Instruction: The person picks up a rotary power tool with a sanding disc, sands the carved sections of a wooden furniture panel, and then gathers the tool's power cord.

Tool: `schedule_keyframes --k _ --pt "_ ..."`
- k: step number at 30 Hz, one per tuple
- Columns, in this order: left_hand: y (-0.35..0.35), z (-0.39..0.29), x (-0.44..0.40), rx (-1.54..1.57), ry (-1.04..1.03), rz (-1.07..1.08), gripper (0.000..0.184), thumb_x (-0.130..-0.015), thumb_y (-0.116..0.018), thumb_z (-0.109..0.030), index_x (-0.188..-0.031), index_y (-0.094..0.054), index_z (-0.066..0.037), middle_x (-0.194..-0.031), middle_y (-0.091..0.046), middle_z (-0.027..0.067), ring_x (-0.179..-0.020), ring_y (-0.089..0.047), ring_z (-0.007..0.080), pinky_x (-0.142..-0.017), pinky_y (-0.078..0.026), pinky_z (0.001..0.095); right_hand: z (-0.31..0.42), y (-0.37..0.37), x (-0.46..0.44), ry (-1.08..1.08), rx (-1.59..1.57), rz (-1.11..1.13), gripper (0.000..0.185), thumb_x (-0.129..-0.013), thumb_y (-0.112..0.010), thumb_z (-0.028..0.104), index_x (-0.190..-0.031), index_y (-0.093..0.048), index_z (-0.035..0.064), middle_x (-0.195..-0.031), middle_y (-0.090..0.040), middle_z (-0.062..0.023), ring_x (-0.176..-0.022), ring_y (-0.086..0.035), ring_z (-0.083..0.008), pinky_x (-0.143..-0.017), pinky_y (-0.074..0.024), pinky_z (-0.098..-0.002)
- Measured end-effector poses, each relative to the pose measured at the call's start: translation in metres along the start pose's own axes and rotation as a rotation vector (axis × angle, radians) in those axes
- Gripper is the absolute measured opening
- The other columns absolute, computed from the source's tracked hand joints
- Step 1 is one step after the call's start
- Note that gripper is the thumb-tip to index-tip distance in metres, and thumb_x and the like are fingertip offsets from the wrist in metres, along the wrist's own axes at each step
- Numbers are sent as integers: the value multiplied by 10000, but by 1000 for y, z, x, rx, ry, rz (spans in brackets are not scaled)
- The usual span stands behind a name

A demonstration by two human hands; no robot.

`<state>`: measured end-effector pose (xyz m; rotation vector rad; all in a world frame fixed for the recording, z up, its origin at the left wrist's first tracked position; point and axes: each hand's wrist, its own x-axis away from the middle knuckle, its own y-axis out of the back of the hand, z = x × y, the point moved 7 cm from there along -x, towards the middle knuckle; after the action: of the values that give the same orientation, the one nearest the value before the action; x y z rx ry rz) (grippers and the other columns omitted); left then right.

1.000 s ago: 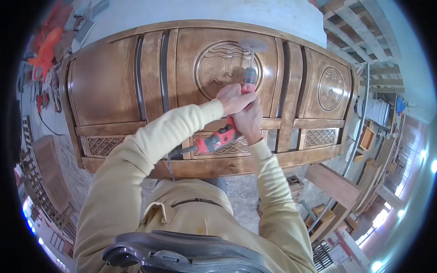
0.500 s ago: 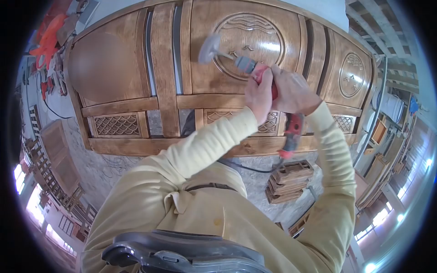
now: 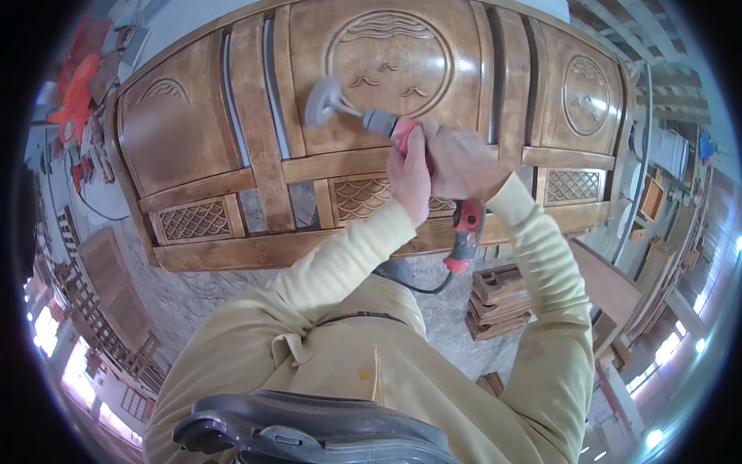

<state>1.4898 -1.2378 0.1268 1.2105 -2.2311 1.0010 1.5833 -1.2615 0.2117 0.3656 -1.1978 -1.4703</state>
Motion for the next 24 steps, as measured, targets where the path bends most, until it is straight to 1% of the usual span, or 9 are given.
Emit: schedule_keyframes --k 4,7,12,14,15,16,19,22,24 --pt "13 48 38 -115 173 33 469 -1118 -640 -401 -1384 -609 -15 -1266 -699 78 -1125 -654 150 -989 -537 342 -9 -28 55 -53 -96 -29 510 -778 -780 247 -1094 -539 -72 -837 -690 -307 -845 -711 -534 -738 -566 -574" --pt "3 85 54 -347 265 97 485 -1078 -677 -429 -1327 -636 -15 -1237 -720 95 -1122 -681 179 -986 -541 368 -25 -34 98 -294 -224 10 575 -780 -838 274 -1166 -554 -44 -917 -721 -290 -882 -710 -542 -791 -558 -596" --pt "-31 77 33 -668 146 298 487 -1052 -668 -457 -1240 -688 -8 -1153 -759 178 -1115 -717 288 -988 -539 410 -59 -53 125 -459 -302 -177 621 -788 -865 324 -1210 -570 -25 -908 -736 -289 -890 -721 -535 -790 -567 -588" --pt "-47 49 11 -894 -55 408 507 -1046 -631 -497 -1221 -706 -27 -1118 -771 192 -1083 -732 331 -970 -545 417 -75 -58 115 -472 -299 -355 633 -807 -858 355 -1224 -572 -26 -915 -743 -283 -884 -732 -519 -772 -568 -584" --pt "-55 40 -4 -858 -23 586 493 -1033 -599 -515 -1167 -738 -61 -1082 -782 200 -1062 -745 356 -957 -551 441 -77 -56 102 -536 -284 -357 635 -827 -847 390 -1226 -578 -24 -932 -753 -281 -900 -745 -505 -791 -573 -574" --pt "-55 35 -22 -889 -162 468 456 -1023 -595 -500 -1107 -757 -81 -1040 -791 196 -1041 -759 358 -927 -560 458 -73 -54 85 -532 -294 -370 635 -827 -847 390 -1226 -578 -24 -932 -753 -281 -900 -745 -505 -791 -573 -574" --pt "-58 -27 -49 -978 -199 616 454 -1024 -595 -503 -1094 -764 -87 -1034 -786 209 -1029 -762 357 -903 -567 462 -62 -41 34 -483 -411 -528 615 -835 -838 400 -1198 -591 -32 -954 -750 -294 -945 -743 -507 -835 -582 -550" --pt "-14 -49 -90 -1191 -254 379 511 -1008 -617 -541 -1088 -769 -59 -1015 -777 236 -1018 -762 362 -894 -561 453 -40 -49 -8 -454 -518 -510 613 -816 -843 386 -1182 -596 -38 -972 -748 -299 -968 -735 -514 -860 -580 -550" --pt "14 -62 -100 -1131 -185 351 537 -1006 -618 -559 -1106 -783 -58 -1034 -778 246 -1031 -755 392 -911 -551 449 -23 -47 -26 -429 -566 -488 614 -807 -844 379 -1178 -596 -42 -981 -747 -302 -977 -731 -517 -869 -577 -553"
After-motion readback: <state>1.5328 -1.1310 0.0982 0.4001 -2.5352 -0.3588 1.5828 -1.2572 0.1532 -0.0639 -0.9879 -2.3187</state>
